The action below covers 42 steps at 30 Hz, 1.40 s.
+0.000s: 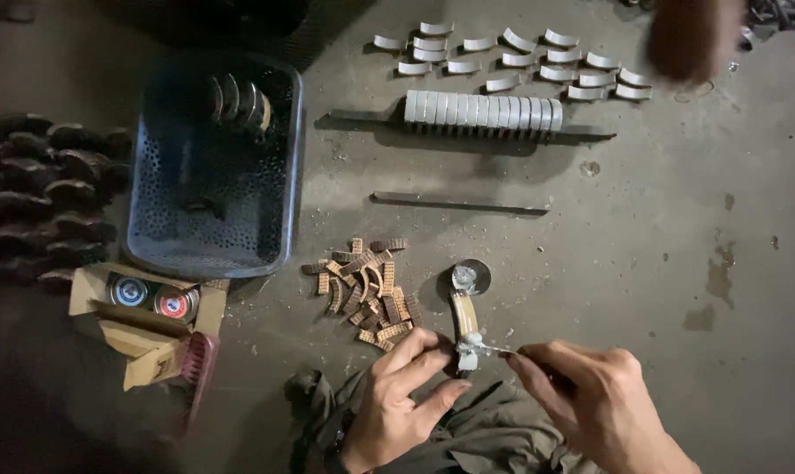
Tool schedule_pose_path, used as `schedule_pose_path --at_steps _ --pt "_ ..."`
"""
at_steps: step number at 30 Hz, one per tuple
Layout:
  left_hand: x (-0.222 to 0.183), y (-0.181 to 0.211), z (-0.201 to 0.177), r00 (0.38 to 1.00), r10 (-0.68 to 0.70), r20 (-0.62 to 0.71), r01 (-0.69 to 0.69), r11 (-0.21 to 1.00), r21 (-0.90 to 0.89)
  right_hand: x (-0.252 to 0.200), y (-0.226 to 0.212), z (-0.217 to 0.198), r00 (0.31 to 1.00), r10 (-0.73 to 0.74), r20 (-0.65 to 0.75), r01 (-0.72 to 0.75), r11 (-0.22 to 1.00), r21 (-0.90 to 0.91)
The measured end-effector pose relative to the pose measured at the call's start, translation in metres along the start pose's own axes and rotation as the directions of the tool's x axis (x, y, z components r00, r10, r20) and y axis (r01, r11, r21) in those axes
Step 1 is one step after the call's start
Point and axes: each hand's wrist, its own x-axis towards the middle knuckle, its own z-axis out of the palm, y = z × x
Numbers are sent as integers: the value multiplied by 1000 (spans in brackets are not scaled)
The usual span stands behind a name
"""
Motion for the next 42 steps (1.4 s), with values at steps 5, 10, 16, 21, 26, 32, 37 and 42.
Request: schedule_pose_path --at_steps 5,10,16,21,26,32,37,42 --pt "-3 -5 0 999 11 41 -12 1000 17 6 3 -7 986 131 101 -131 991 -9" --pt "-7 -9 -2 993 -42 113 42 999 -4 20 -3 -17 950 247 189 -263 963 64" --pt "-11 -18 -2 986 -11 167 7 1000 23 29 12 -19 812 468 348 -503 864 11" --pt "-13 -23 -1 979 44 198 -48 999 15 30 31 -17 782 489 386 -563 821 100" --pt "-20 -38 11 984 42 171 -15 988 -156 17 69 -2 794 440 419 -582 749 317" --pt "-19 -46 18 971 -136 197 233 725 -648 -13 60 38 947 -128 -294 215 934 286" --pt "-20 -51 21 960 -158 231 277 657 -701 -4 52 55 704 -574 -418 549 814 -192" --pt "-35 -111 28 978 -154 142 208 761 -614 10 86 65 943 37 -332 -5 995 97"
